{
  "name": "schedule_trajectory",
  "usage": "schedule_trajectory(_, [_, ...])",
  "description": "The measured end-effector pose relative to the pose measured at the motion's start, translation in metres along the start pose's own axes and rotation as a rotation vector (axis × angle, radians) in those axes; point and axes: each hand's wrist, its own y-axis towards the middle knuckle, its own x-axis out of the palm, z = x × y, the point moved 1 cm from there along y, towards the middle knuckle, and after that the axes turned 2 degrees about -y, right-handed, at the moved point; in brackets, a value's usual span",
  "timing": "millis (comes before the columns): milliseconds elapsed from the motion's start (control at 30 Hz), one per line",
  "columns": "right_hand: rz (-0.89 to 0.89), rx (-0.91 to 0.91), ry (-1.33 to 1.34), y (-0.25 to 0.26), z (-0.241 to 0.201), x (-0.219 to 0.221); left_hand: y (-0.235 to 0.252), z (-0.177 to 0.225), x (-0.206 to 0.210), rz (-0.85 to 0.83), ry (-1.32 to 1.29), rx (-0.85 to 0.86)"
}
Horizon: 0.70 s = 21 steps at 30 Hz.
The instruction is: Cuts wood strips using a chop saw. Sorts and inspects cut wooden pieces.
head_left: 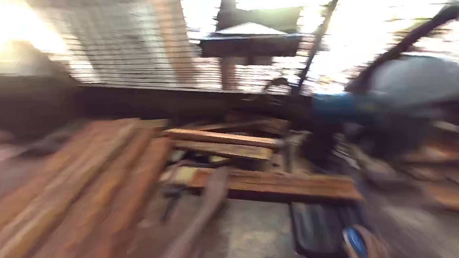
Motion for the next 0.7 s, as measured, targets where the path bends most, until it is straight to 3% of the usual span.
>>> schedule_trajectory(67, [0.169, 0.193, -0.075, -0.002, 0.058, -0.028, 0.011, -0.002, 0.012, -0.073, 0.085, 0.105])
schedule_trajectory(167, [0.176, 0.401, -0.223, 0.005, 0.139, -0.062, 0.021, -0.003, 0.032, -0.127, 0.191, 0.173])
schedule_trajectory(233, [0.202, 0.458, -0.341, 0.009, 0.162, -0.069, 0.019, 0.002, 0.03, -0.157, 0.245, 0.148])
schedule_trajectory(333, [0.206, 0.448, -0.334, 0.01, 0.142, -0.074, 0.005, 0.016, 0.023, -0.178, 0.293, 0.129])
schedule_trajectory(500, [0.204, 0.175, -0.008, -0.024, 0.093, -0.031, -0.055, 0.029, 0.022, -0.204, 0.311, 0.077])
schedule_trajectory(600, [0.196, 0.012, 0.175, -0.062, 0.073, -0.012, -0.103, 0.041, 0.013, -0.31, 0.251, 0.037])
schedule_trajectory(700, [0.053, -0.044, 0.393, -0.089, 0.051, -0.014, -0.152, 0.048, 0.01, -0.33, 0.137, 0.026])
